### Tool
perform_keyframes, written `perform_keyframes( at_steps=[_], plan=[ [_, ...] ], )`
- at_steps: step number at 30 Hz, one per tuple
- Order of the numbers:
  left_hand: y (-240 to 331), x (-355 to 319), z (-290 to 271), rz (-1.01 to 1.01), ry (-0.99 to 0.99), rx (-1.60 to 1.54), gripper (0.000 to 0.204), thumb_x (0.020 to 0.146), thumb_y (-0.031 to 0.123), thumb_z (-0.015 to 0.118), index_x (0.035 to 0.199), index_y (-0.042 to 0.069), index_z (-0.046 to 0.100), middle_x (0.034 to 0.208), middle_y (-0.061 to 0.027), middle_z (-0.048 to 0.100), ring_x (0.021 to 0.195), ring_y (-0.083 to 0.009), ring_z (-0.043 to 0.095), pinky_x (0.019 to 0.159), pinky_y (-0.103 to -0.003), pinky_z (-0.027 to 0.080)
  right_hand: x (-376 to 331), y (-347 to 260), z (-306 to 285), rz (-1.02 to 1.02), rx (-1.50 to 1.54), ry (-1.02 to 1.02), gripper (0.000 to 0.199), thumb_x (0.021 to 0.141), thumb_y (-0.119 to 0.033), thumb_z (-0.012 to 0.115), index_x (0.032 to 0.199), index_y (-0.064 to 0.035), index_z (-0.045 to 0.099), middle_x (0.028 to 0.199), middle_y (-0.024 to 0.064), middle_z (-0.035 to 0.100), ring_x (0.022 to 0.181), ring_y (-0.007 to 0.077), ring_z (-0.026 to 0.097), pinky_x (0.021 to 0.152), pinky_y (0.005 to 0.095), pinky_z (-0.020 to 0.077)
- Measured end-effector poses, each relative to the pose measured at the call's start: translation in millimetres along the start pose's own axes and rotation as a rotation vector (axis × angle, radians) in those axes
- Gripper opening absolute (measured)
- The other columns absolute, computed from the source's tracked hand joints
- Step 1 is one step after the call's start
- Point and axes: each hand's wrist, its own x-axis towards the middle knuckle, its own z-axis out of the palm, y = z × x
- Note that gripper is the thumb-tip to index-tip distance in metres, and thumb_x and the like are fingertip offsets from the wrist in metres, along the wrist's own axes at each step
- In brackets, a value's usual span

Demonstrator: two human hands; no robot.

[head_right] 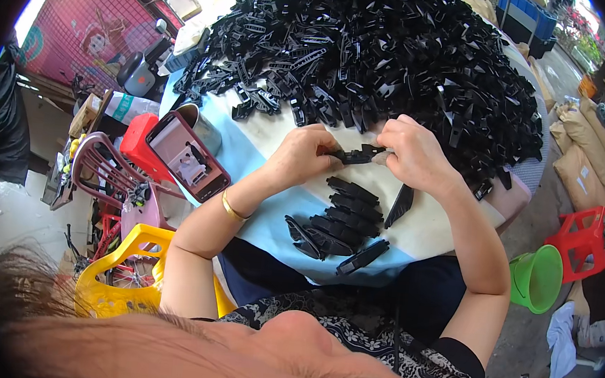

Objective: Assembling small black plastic components by hand on a table.

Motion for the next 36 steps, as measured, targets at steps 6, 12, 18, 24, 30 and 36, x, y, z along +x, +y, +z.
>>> perform_keyframes(
  at_steps=[6, 12, 18, 24, 30, 36],
  plan=[
    [5, 1, 10, 0.112, 0.069, 0.047, 0.016, 0.064, 0.008, 0.073, 0.077, 0.0, 0.067, 0.074, -0.0109, 0.058, 0.07, -0.0266, 0.059, 0.063, -0.034, 0.048, 8, -9, 13, -0.161, 0.047, 0.002, 0.02, 0.059, 0.005, 0.057, 0.077, 0.001, 0.064, 0.076, 0.0088, 0.055, 0.078, 0.0277, 0.051, 0.067, 0.0365, 0.045],
    [8, 6, -7, 0.041, -0.264, -0.086, 0.021, 0.068, 0.013, 0.074, 0.083, 0.001, 0.066, 0.078, -0.0098, 0.059, 0.07, -0.0213, 0.058, 0.064, -0.032, 0.047, 8, -5, 0, 0.017, 0.267, -0.268, 0.018, 0.068, -0.013, 0.073, 0.077, -0.0004, 0.065, 0.071, 0.0094, 0.056, 0.071, 0.0257, 0.053, 0.061, 0.0353, 0.0433],
    [-45, 14, -16, 0.01, 0.456, 0.594, 0.017, 0.074, 0.005, 0.056, 0.09, 0.003, 0.061, 0.094, -0.0137, 0.056, 0.093, -0.0332, 0.052, 0.078, -0.041, 0.047, 22, -4, 2, 0.068, 0.084, 0.078, 0.018, 0.079, -0.019, 0.066, 0.089, -0.0033, 0.066, 0.072, 0.0099, 0.057, 0.072, 0.0247, 0.056, 0.062, 0.0343, 0.0441],
    [-41, 15, -19, -0.027, 0.27, 0.745, 0.019, 0.069, 0.003, 0.06, 0.087, 0.007, 0.061, 0.099, -0.0122, 0.054, 0.098, -0.0301, 0.05, 0.08, -0.037, 0.046, 38, 7, 30, 0.023, -0.413, 0.032, 0.017, 0.075, -0.011, 0.063, 0.09, -0.0043, 0.063, 0.083, 0.0095, 0.058, 0.08, 0.0261, 0.058, 0.069, 0.0361, 0.0491],
    [-22, 5, -21, 0.151, 0.118, 0.5, 0.02, 0.069, 0.005, 0.062, 0.088, 0.009, 0.065, 0.095, -0.0088, 0.06, 0.098, -0.0292, 0.054, 0.079, -0.038, 0.046, 26, 2, 26, 0.042, -0.408, 0.089, 0.022, 0.067, -0.003, 0.063, 0.088, -0.0045, 0.06, 0.086, 0.0101, 0.057, 0.084, 0.0258, 0.058, 0.07, 0.0351, 0.0499],
    [10, -2, 7, 0.238, 0.081, 0.236, 0.024, 0.069, 0.009, 0.07, 0.092, 0.006, 0.065, 0.084, -0.0122, 0.058, 0.085, -0.0311, 0.056, 0.077, -0.038, 0.047, 29, 6, 17, 0.151, -0.121, 0.076, 0.022, 0.065, 0.003, 0.061, 0.086, -0.0027, 0.056, 0.087, 0.013, 0.057, 0.087, 0.0317, 0.057, 0.075, 0.0404, 0.0483]
  ],
)
